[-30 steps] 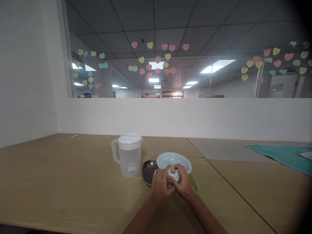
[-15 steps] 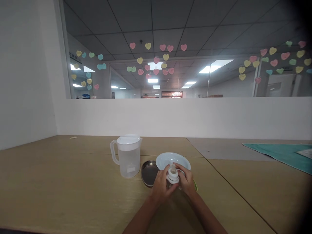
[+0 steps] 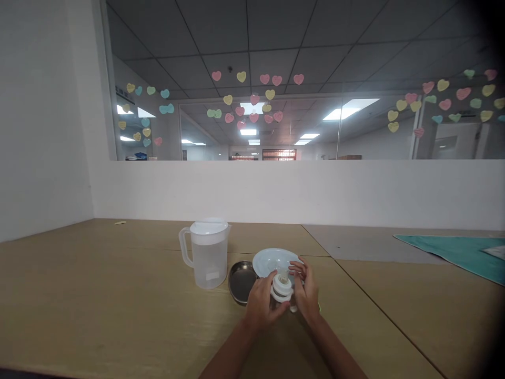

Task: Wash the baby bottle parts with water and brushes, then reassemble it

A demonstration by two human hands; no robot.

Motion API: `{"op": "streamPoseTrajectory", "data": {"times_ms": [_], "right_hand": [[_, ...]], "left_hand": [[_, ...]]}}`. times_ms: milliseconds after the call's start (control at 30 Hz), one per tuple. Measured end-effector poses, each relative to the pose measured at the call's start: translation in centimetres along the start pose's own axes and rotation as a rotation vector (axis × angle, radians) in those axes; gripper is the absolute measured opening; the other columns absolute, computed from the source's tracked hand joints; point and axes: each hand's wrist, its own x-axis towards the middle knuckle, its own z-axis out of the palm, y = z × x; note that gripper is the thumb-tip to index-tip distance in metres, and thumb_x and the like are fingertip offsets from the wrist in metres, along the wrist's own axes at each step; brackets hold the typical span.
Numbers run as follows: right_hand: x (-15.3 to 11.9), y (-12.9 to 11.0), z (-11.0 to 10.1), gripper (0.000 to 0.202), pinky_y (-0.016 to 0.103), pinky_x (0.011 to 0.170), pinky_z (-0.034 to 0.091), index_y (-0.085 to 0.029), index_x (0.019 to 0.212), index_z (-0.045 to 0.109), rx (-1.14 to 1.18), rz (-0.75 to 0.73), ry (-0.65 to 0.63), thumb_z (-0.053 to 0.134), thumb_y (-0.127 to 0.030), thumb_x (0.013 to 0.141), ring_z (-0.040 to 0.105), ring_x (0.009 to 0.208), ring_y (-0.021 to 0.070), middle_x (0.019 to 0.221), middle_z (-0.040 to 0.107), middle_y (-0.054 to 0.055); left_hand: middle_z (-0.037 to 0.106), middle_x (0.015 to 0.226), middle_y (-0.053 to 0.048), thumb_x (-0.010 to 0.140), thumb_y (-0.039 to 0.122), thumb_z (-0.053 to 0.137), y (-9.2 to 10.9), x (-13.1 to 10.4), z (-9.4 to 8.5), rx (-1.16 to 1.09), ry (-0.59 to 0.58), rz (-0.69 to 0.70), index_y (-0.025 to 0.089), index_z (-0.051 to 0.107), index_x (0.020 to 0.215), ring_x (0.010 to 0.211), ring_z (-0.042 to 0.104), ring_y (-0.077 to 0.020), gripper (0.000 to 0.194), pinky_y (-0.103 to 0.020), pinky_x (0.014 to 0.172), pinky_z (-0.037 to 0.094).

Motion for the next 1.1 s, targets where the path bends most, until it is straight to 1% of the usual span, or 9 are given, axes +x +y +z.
{"op": "streamPoseTrajectory", "data": {"times_ms": [67, 200, 267, 333, 400, 500, 667, 900, 1100], "right_hand": [[0.1, 0.1, -0.2, 0.035, 0.035, 0.08, 0.05, -0.018, 0.117, 0.048, -0.001, -0.009, -0.012, 0.045, -0.034, 0.086, 0.062, 0.085, 0.0183, 0.097, 0.064, 0.008], [-0.3, -0.8, -0.5, 0.038, 0.033, 0.079, 0.05, -0.021, 0.115, 0.054, -0.115, -0.127, -0.234, 0.053, -0.038, 0.081, 0.063, 0.088, 0.0213, 0.096, 0.067, 0.007], [-0.3, -1.4, -0.4, 0.035, 0.032, 0.076, 0.051, -0.021, 0.108, 0.06, -0.175, -0.125, -0.324, 0.056, -0.038, 0.079, 0.063, 0.087, 0.0227, 0.097, 0.068, 0.007], [-0.2, -1.7, -0.2, 0.03, 0.032, 0.074, 0.051, -0.02, 0.099, 0.065, -0.183, -0.096, -0.347, 0.057, -0.039, 0.078, 0.064, 0.083, 0.0231, 0.094, 0.069, 0.008], [0.2, -1.8, -0.1, 0.029, 0.032, 0.074, 0.052, -0.019, 0.095, 0.067, -0.131, -0.04, -0.311, 0.06, -0.04, 0.076, 0.064, 0.081, 0.0233, 0.091, 0.07, 0.008], [0.9, -1.7, 0.1, 0.034, 0.034, 0.074, 0.054, -0.018, 0.096, 0.067, 0.08, 0.109, -0.222, 0.066, -0.041, 0.072, 0.065, 0.082, 0.0235, 0.094, 0.07, 0.009], [2.1, -2.1, -0.2, 0.046, 0.035, 0.063, 0.057, -0.015, 0.1, 0.063, 0.424, 0.372, -0.105, 0.075, -0.039, 0.062, 0.065, 0.065, 0.0195, 0.093, 0.068, 0.008], [3.2, -2.0, -1.3, 0.041, 0.04, 0.089, 0.052, -0.022, 0.094, 0.054, 0.7, 0.445, 0.058, 0.077, -0.031, 0.061, 0.066, 0.085, 0.0179, 0.087, 0.066, -0.002], [3.7, -1.4, -1.6, 0.046, 0.04, 0.093, 0.051, -0.024, 0.09, 0.046, 0.755, 0.477, 0.163, 0.079, -0.029, 0.058, 0.066, 0.09, 0.0177, 0.085, 0.065, -0.004]], "left_hand": [[0.059, 0.116, -0.015, 0.08, 0.048, 0.055, 0.0, 0.0, 0.0, 0.005, 0.007, 0.0, 0.013, 0.034, 0.134, 0.102, 0.057, -0.0263, 0.067, -0.042, 0.088, 0.046], [0.057, 0.12, -0.015, 0.082, 0.044, 0.053, 0.2, 0.0, -0.2, 0.014, 0.021, 0.012, 0.014, 0.033, 0.134, 0.104, 0.057, -0.0255, 0.064, -0.042, 0.089, 0.046], [0.055, 0.124, -0.015, 0.083, 0.042, 0.051, 0.4, 0.0, -0.3, 0.013, 0.017, 0.01, 0.015, 0.031, 0.135, 0.106, 0.056, -0.0255, 0.063, -0.042, 0.09, 0.046], [0.054, 0.125, -0.015, 0.083, 0.043, 0.051, 0.4, 0.1, -0.4, 0.01, 0.009, 0.006, 0.015, 0.029, 0.137, 0.107, 0.055, -0.0255, 0.065, -0.042, 0.09, 0.046], [0.055, 0.124, -0.015, 0.082, 0.045, 0.052, 0.4, 0.1, -0.3, 0.012, 0.003, -0.003, 0.015, 0.028, 0.138, 0.106, 0.056, -0.026, 0.068, -0.043, 0.09, 0.046], [0.059, 0.116, -0.015, 0.081, 0.049, 0.053, 0.2, 0.1, -0.1, 0.022, -0.005, -0.036, 0.014, 0.029, 0.138, 0.102, 0.057, -0.0267, 0.071, -0.044, 0.088, 0.046], [0.061, 0.108, -0.013, 0.081, 0.052, 0.053, 0.1, 0.0, 0.1, 0.02, -0.007, -0.054, 0.014, 0.029, 0.138, 0.097, 0.057, -0.0255, 0.072, -0.043, 0.086, 0.046], [0.061, 0.104, -0.012, 0.081, 0.051, 0.053, 0.1, 0.1, 0.1, 0.024, 0.018, -0.052, 0.015, 0.031, 0.137, 0.094, 0.057, -0.0243, 0.07, -0.04, 0.084, 0.047], [0.061, 0.105, -0.011, 0.08, 0.049, 0.055, 0.2, 0.0, 0.0, 0.008, 0.008, -0.056, 0.016, 0.031, 0.137, 0.094, 0.057, -0.0236, 0.069, -0.039, 0.084, 0.047]]}}
